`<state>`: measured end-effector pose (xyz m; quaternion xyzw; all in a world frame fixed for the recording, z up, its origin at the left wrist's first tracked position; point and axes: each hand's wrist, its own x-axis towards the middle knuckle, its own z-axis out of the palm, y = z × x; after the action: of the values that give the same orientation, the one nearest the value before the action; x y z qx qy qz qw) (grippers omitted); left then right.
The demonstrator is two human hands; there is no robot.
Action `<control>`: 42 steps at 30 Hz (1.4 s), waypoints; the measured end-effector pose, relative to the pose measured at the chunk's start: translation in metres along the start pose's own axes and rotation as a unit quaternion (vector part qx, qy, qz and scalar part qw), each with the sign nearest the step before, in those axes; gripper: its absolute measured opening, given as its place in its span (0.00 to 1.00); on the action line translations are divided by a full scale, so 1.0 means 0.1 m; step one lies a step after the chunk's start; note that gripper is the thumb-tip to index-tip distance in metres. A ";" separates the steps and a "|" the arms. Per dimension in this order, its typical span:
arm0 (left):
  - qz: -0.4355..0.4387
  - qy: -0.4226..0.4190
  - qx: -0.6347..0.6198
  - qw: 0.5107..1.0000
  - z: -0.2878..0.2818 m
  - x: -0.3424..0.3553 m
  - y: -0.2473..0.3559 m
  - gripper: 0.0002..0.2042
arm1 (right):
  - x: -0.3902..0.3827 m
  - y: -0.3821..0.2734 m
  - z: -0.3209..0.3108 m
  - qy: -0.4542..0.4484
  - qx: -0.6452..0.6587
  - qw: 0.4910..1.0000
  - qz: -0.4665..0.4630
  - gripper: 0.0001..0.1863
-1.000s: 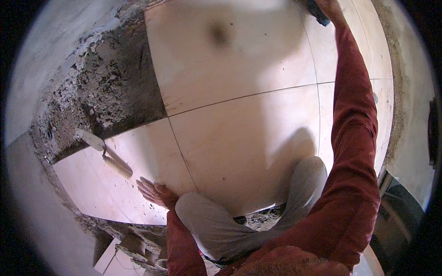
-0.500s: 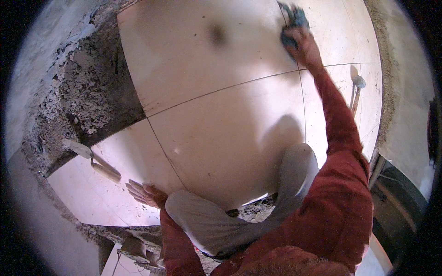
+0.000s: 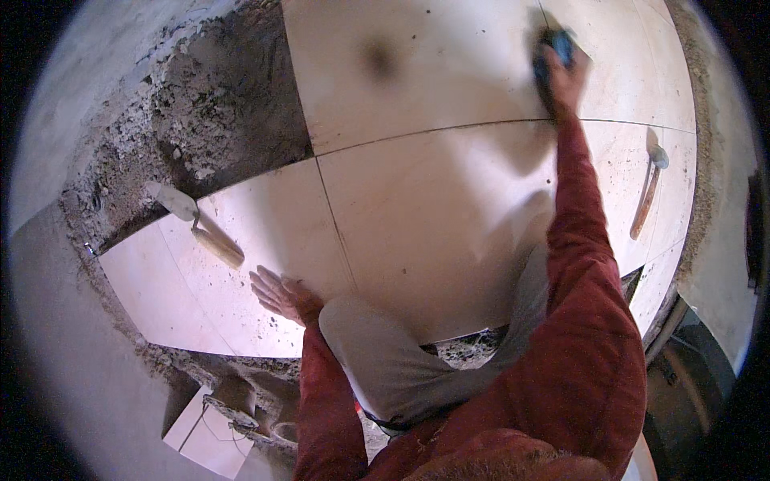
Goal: The person uses a trowel to apply mortar around the edges of floor tiles, levels the area with their hands and the tool, and cleans the tile surfaces using a cloth.
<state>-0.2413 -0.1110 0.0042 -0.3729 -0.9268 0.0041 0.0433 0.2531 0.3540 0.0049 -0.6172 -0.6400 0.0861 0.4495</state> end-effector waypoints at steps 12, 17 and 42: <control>-0.026 -0.038 -0.020 0.999 -0.04 0.03 -0.01 0.32 | -1.97 -3.72 2.19 -0.391 0.408 0.813 -0.137 0.24; -0.015 -0.020 -0.032 0.999 -0.10 0.00 0.04 0.30 | -1.38 -3.37 2.12 -0.232 0.196 0.938 -0.169 0.24; -0.016 -0.018 0.029 0.999 -0.09 -0.03 0.02 0.28 | -0.42 -1.11 -1.28 -0.235 -0.135 0.957 -0.104 0.19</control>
<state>-0.2365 -0.1119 0.0128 -0.3568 -0.9327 0.0368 0.0379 0.2542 0.2360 0.1338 -0.5645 -0.7938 0.0946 0.2055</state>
